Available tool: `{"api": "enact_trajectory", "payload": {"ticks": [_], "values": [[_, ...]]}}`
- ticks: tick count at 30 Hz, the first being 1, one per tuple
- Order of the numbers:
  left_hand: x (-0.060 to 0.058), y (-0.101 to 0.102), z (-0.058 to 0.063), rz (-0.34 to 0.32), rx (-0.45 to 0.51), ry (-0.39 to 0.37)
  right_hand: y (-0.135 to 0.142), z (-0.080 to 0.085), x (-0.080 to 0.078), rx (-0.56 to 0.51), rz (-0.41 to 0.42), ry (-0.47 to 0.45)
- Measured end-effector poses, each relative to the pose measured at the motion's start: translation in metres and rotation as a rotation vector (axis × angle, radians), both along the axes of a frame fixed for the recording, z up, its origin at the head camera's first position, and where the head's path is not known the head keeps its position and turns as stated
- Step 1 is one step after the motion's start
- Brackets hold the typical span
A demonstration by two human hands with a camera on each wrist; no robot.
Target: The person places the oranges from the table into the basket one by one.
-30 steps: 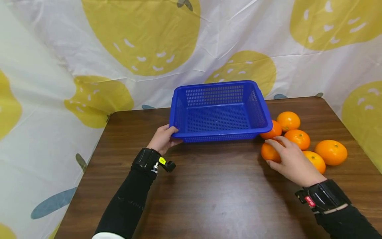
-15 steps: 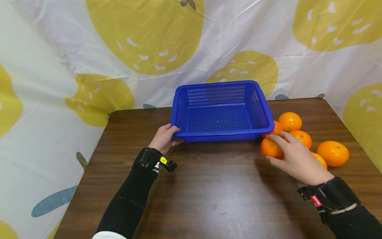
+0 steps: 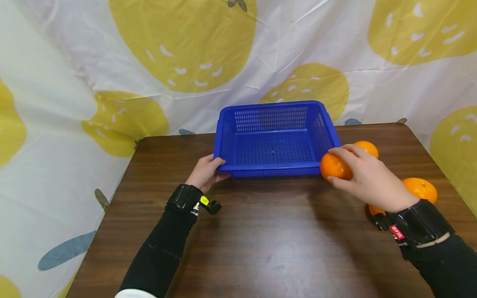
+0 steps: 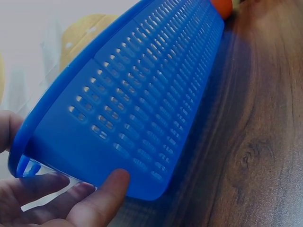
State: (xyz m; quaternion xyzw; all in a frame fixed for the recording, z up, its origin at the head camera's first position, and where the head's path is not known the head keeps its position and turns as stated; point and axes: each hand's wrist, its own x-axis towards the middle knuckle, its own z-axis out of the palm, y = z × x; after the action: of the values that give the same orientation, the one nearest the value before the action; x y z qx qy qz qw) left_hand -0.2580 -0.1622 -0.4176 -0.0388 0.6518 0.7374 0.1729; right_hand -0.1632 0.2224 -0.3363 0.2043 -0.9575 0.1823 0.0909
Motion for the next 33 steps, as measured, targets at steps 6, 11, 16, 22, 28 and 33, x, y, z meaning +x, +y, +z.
{"api": "enact_trajectory", "payload": {"ticks": [6,11,16,22,28,33], "values": [[0.000,0.000,0.002,-0.021,-0.006,0.003,-0.006,0.013,-0.015,-0.009,0.011,0.015],[0.000,-0.004,-0.001,-0.026,-0.023,0.004,-0.013,0.019,-0.032,-0.015,-0.014,-0.051],[0.000,-0.003,-0.002,-0.034,-0.019,0.015,-0.018,0.019,-0.050,0.005,-0.019,-0.082],[0.000,-0.001,-0.001,-0.039,-0.032,0.009,-0.021,0.007,-0.069,0.028,0.001,-0.128],[0.000,-0.001,-0.002,-0.034,-0.025,0.024,-0.023,-0.004,-0.085,0.048,0.015,-0.145],[0.001,-0.002,-0.002,-0.034,-0.016,0.030,-0.027,-0.016,-0.095,0.093,0.040,-0.157]]}}
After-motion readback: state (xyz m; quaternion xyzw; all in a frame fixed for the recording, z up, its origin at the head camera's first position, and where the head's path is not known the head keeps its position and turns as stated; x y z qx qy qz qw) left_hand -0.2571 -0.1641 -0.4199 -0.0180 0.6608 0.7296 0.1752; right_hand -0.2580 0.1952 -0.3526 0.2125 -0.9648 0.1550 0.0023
